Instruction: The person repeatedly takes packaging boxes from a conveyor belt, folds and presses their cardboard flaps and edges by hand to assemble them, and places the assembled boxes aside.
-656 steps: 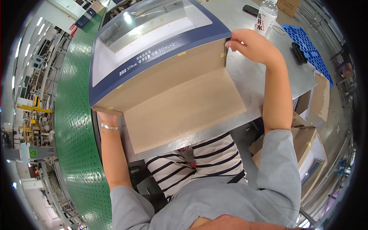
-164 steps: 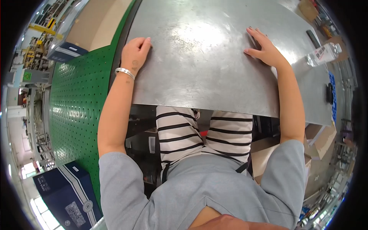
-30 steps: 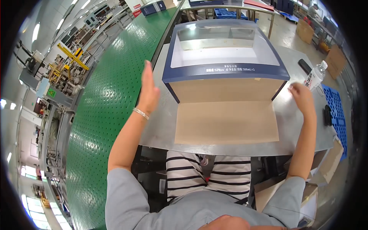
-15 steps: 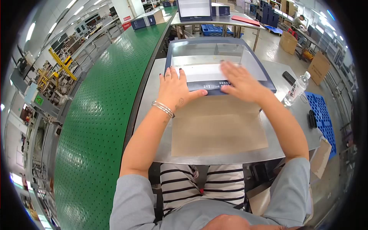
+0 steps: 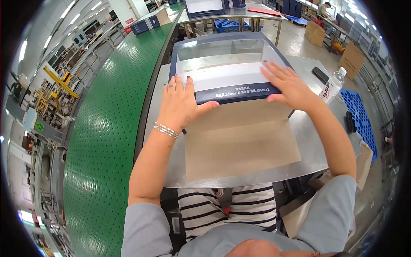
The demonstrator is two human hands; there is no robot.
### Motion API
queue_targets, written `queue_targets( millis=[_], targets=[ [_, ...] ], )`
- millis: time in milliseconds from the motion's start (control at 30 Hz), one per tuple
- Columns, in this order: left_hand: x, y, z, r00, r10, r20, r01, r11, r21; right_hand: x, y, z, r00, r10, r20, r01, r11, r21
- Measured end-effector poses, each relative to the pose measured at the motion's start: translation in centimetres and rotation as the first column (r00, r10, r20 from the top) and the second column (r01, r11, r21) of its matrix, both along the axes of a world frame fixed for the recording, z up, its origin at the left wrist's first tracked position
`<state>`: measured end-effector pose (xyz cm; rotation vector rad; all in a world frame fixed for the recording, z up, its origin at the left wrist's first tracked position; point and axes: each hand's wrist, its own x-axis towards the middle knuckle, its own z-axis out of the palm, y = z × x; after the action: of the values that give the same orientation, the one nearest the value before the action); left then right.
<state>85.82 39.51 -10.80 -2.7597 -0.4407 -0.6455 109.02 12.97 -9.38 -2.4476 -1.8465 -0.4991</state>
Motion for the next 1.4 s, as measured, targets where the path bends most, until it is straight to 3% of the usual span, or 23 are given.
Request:
queue_targets(
  millis=[67,167,233,300,333,467,500,633,667,767,833,1000,1067,1133,1200,1233,1300,1400],
  targets=[
    [0.4,-0.4,0.1,0.997,0.065,-0.05,-0.067,0.997,-0.041,1.6,-2.0,-0.2,0.998,-0.065,-0.01,0.065,0.998,-0.028],
    [1.7,-1.5,1.0,0.989,0.125,-0.081,-0.132,0.988,-0.076,3.8,-2.3,-0.7,0.957,-0.234,-0.169,0.218,0.97,-0.106],
    [3.6,-3.3,2.5,0.924,0.271,-0.272,-0.299,0.952,-0.066,4.8,0.0,0.0,0.936,-0.275,-0.218,0.246,0.958,-0.149],
    [5.3,-4.3,3.8,0.805,0.395,-0.442,-0.451,0.892,-0.025,4.1,4.4,1.9,0.564,-0.528,-0.635,0.57,0.805,-0.164],
    [5.5,-3.7,3.7,0.807,0.398,-0.437,-0.453,0.891,-0.026,4.9,5.6,2.0,0.568,-0.526,-0.633,0.569,0.807,-0.159],
    [3.7,3.4,1.0,0.969,0.069,-0.239,-0.131,0.958,-0.255,7.9,11.1,-1.5,0.547,-0.631,-0.55,0.725,0.686,-0.066],
    [3.5,4.7,0.7,0.967,0.071,-0.243,-0.134,0.958,-0.252,8.2,11.6,-1.7,0.546,-0.628,-0.554,0.723,0.688,-0.067],
    [-1.1,8.5,-0.3,0.94,-0.274,-0.203,0.162,0.883,-0.441,4.9,11.3,-2.2,0.595,-0.625,-0.505,0.709,0.704,-0.036],
    [-1.1,9.8,-1.2,0.94,-0.275,-0.203,0.163,0.882,-0.441,4.8,11.4,-2.4,0.594,-0.626,-0.505,0.71,0.703,-0.036],
    [0.2,14.6,-5.7,0.982,-0.18,0.065,0.187,0.84,-0.51,4.8,11.8,-3.2,0.62,-0.617,-0.485,0.722,0.691,0.043],
    [0.4,14.5,-5.3,0.979,-0.138,0.151,0.198,0.826,-0.528,4.3,11.9,-3.4,0.629,-0.612,-0.479,0.722,0.688,0.07],
    [-2.9,11.5,-1.3,0.936,0.095,0.338,0.277,0.393,-0.877,-1.1,9.4,-5.7,0.761,-0.512,-0.399,0.649,0.606,0.461],
    [-2.4,9.6,0.5,0.906,0.215,0.364,0.333,0.165,-0.928,-2.3,7.9,-7.1,0.795,-0.49,-0.358,0.604,0.582,0.545],
    [-1.6,7.2,2.2,0.872,0.33,0.36,0.398,-0.053,-0.916,-3.2,6.2,-8.7,0.881,-0.335,-0.333,0.463,0.475,0.748],
    [-1.4,6.7,-0.8,0.81,0.351,0.471,0.407,0.242,-0.881,-4.2,5.3,-11.8,0.874,-0.378,-0.305,0.445,0.375,0.813],
    [-4.7,6.3,-1.3,0.811,0.34,0.476,0.416,0.237,-0.878,-8.6,3.4,-12.2,0.871,-0.389,-0.299,0.445,0.369,0.816],
    [-7.4,4.9,-4.1,0.811,0.337,0.479,0.423,0.227,-0.877,-9.8,2.4,-13.4,0.87,-0.227,-0.437,0.489,0.296,0.82],
    [-10.0,3.6,-7.9,0.807,0.331,0.489,0.437,0.22,-0.872,-10.6,1.9,-17.7,0.852,-0.126,-0.509,0.523,0.257,0.812]
  ],
)
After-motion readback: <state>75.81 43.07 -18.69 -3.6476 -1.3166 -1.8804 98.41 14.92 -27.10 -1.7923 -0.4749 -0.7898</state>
